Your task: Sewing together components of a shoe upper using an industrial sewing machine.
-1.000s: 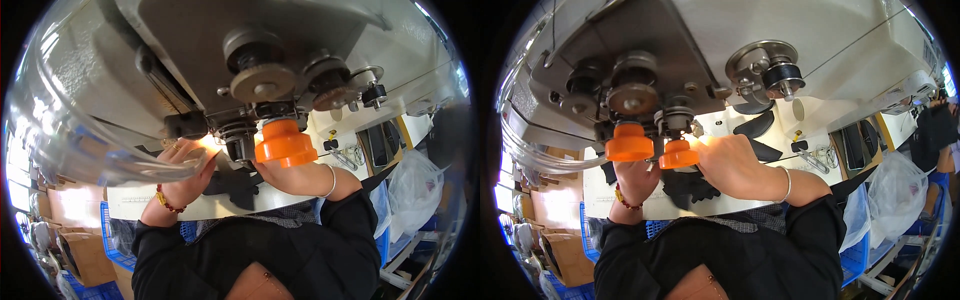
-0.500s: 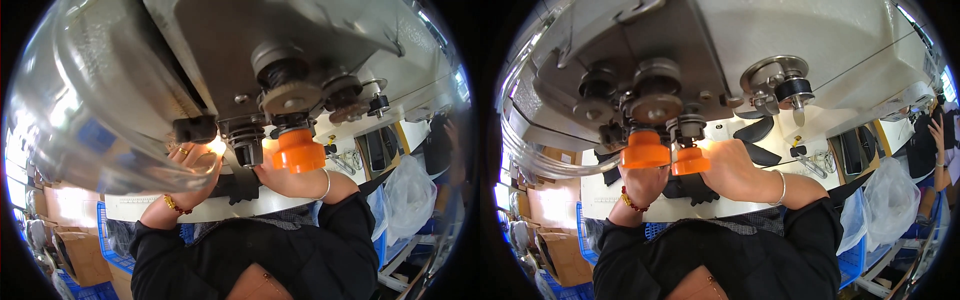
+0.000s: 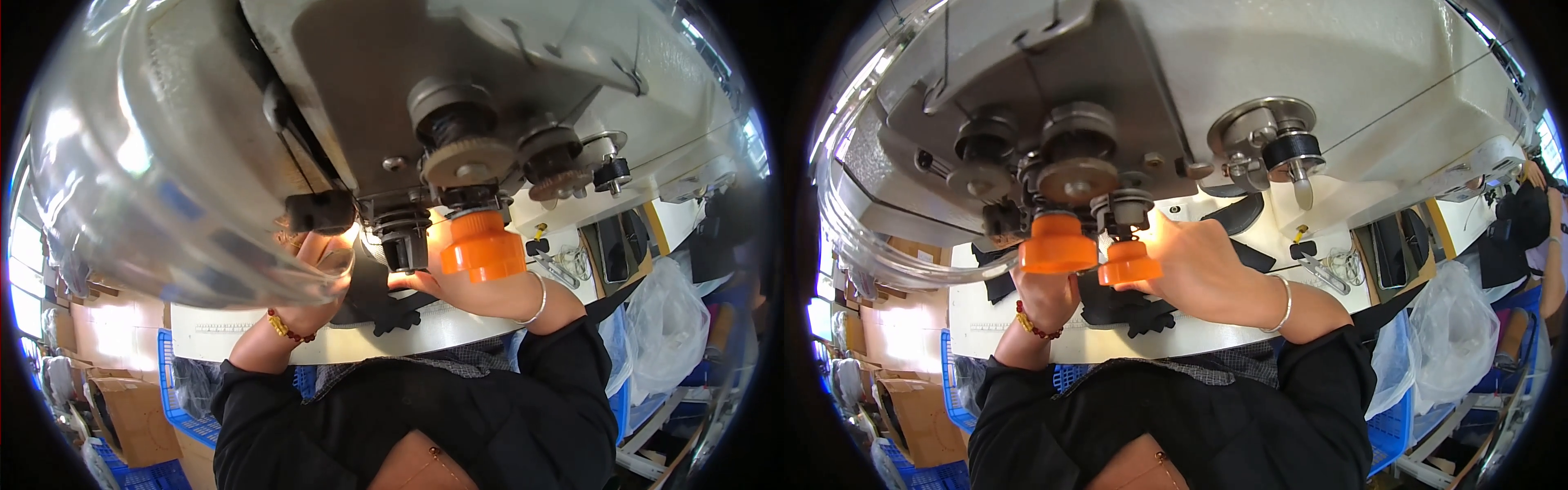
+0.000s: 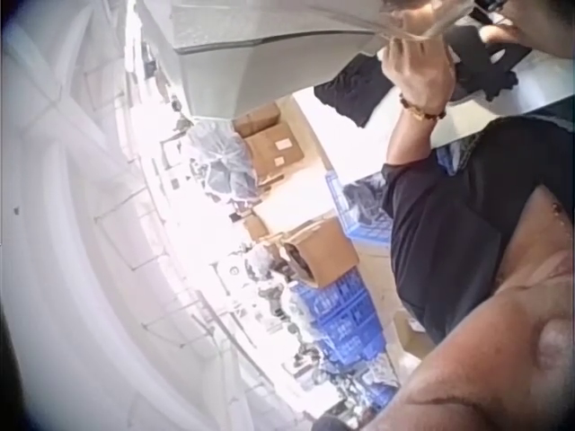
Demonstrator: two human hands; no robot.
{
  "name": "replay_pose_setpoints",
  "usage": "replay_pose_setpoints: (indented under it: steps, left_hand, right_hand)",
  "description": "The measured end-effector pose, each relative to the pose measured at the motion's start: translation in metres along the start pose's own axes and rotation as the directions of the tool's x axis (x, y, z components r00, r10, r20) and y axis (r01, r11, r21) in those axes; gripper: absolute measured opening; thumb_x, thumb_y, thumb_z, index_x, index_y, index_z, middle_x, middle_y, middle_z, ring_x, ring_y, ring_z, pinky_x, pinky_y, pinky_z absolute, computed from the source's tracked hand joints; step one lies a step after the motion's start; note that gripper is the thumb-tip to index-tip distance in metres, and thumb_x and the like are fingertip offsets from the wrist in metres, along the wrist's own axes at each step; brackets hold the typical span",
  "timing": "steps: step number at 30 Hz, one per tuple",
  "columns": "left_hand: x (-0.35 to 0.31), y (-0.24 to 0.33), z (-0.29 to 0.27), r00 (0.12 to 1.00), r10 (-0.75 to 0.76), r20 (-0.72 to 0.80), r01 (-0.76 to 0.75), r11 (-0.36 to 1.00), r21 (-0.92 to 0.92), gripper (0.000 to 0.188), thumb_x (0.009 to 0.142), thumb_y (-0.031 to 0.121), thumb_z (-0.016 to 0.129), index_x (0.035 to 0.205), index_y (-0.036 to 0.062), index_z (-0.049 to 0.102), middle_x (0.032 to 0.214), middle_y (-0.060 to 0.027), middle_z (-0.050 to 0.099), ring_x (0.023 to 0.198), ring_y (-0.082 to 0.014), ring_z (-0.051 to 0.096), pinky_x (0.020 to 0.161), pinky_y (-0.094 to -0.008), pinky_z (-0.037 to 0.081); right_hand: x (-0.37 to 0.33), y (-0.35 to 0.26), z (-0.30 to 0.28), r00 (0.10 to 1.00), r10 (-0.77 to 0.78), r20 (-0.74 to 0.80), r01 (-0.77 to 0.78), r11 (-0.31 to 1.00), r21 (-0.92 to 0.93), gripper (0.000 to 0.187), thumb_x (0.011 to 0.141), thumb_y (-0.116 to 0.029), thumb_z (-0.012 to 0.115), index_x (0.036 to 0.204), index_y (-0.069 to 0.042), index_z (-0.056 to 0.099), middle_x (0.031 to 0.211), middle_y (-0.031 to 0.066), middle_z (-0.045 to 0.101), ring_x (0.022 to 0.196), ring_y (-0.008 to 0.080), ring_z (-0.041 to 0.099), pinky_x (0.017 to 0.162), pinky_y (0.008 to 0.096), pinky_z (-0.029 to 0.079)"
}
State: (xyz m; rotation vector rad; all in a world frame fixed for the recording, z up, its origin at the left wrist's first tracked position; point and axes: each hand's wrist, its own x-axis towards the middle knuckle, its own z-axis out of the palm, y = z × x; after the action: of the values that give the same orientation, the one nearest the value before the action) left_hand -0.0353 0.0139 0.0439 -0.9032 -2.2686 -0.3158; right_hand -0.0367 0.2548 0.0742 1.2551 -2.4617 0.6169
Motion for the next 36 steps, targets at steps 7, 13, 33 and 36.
replay_pose_setpoints:
  steps: [7, 13, 33, 36]
  left_hand:
    - [0.023, 0.010, -0.009, 0.995, -0.006, -0.104, 0.000, 0.999, -0.051, 0.010, 0.067, 0.006, 0.069, 0.071, 0.0076, 0.060, 0.080, -0.0058, 0.054, 0.069, -0.0239, 0.056, 0.058, -0.0360, 0.044]
    - [0.020, 0.011, -0.008, 0.998, 0.020, -0.058, -0.019, 1.000, 0.016, 0.011, 0.069, 0.009, 0.071, 0.070, 0.0072, 0.060, 0.083, -0.0066, 0.055, 0.077, -0.0251, 0.057, 0.061, -0.0369, 0.044]
    - [0.018, 0.012, -0.005, 0.994, -0.104, 0.025, 0.105, 0.992, -0.071, 0.016, 0.069, 0.002, 0.066, 0.084, 0.0058, 0.064, 0.093, -0.0115, 0.056, 0.077, -0.0300, 0.056, 0.058, -0.0415, 0.044]
    - [0.016, 0.013, -0.007, 0.999, 0.047, -0.026, -0.045, 0.998, 0.053, 0.014, 0.067, 0.001, 0.065, 0.080, 0.0060, 0.062, 0.093, -0.0106, 0.055, 0.075, -0.0273, 0.057, 0.057, -0.0404, 0.044]
  right_hand:
    - [0.001, 0.008, 0.018, 0.965, -0.077, -0.249, 0.011, 0.966, -0.256, 0.027, 0.075, -0.016, 0.067, 0.101, -0.014, 0.064, 0.072, 0.0051, 0.053, 0.064, 0.0224, 0.058, 0.053, 0.0339, 0.045]
    - [0.008, 0.006, 0.009, 0.936, -0.201, -0.289, 0.173, 0.978, -0.119, 0.018, 0.077, -0.021, 0.066, 0.095, -0.020, 0.066, 0.069, -0.0025, 0.055, 0.057, 0.0166, 0.054, 0.051, 0.0309, 0.041]
    - [-0.001, 0.028, 0.020, 0.981, -0.085, -0.174, 0.022, 0.942, -0.334, 0.011, 0.089, -0.009, 0.053, 0.080, -0.009, 0.047, 0.071, 0.0042, 0.048, 0.068, 0.0168, 0.055, 0.072, 0.0314, 0.053]
    - [0.003, 0.030, 0.017, 0.966, -0.115, -0.231, 0.057, 0.968, -0.246, 0.006, 0.081, -0.009, 0.057, 0.078, -0.009, 0.051, 0.070, 0.0046, 0.048, 0.065, 0.0187, 0.055, 0.064, 0.0326, 0.049]
